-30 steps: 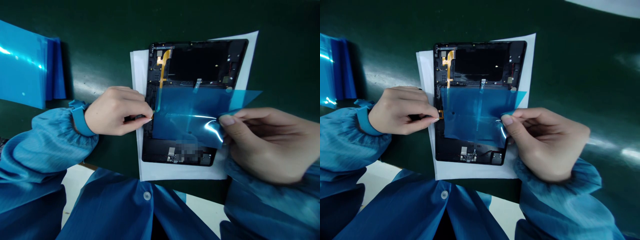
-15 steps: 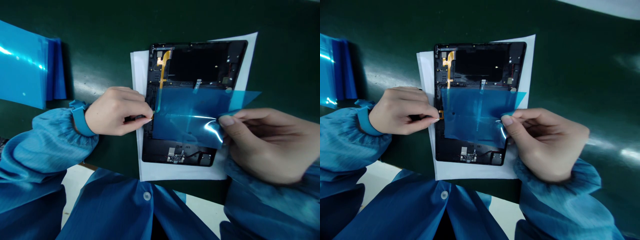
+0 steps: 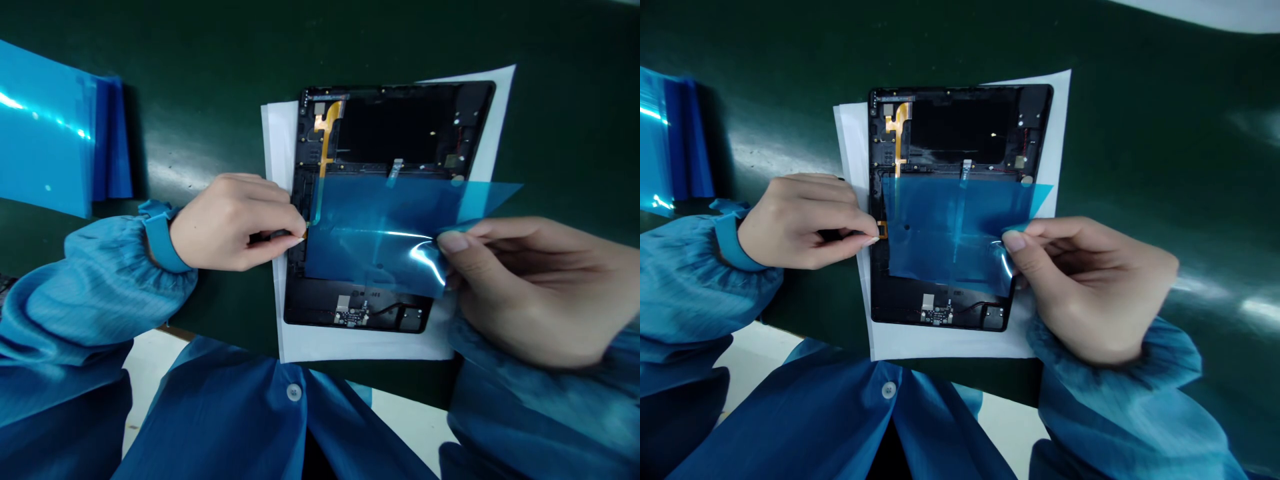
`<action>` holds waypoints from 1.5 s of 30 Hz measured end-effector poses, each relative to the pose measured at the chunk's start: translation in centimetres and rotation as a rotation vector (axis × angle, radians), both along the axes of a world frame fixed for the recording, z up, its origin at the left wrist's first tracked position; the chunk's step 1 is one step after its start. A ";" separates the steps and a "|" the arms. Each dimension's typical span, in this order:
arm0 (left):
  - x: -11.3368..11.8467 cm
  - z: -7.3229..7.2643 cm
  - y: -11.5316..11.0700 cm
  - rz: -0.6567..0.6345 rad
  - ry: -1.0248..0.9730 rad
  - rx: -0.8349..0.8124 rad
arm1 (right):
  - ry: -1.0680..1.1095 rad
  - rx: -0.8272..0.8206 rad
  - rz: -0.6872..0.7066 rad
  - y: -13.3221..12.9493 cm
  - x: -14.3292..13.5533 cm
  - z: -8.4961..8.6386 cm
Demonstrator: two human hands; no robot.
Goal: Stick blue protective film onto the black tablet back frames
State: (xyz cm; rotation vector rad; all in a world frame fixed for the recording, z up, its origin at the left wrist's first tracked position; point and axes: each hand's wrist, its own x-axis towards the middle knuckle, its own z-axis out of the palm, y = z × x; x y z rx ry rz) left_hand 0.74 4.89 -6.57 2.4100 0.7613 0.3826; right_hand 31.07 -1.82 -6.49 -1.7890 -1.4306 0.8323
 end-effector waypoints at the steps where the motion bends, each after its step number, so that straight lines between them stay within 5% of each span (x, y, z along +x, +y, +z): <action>1: 0.0 0.0 0.0 0.001 0.003 -0.001 | 0.001 0.000 0.002 0.0 0.0 0.0; 45: -0.1 0.0 -0.1 0.027 -0.076 -0.044 | 0.003 0.008 -0.012 0.0 0.1 -0.3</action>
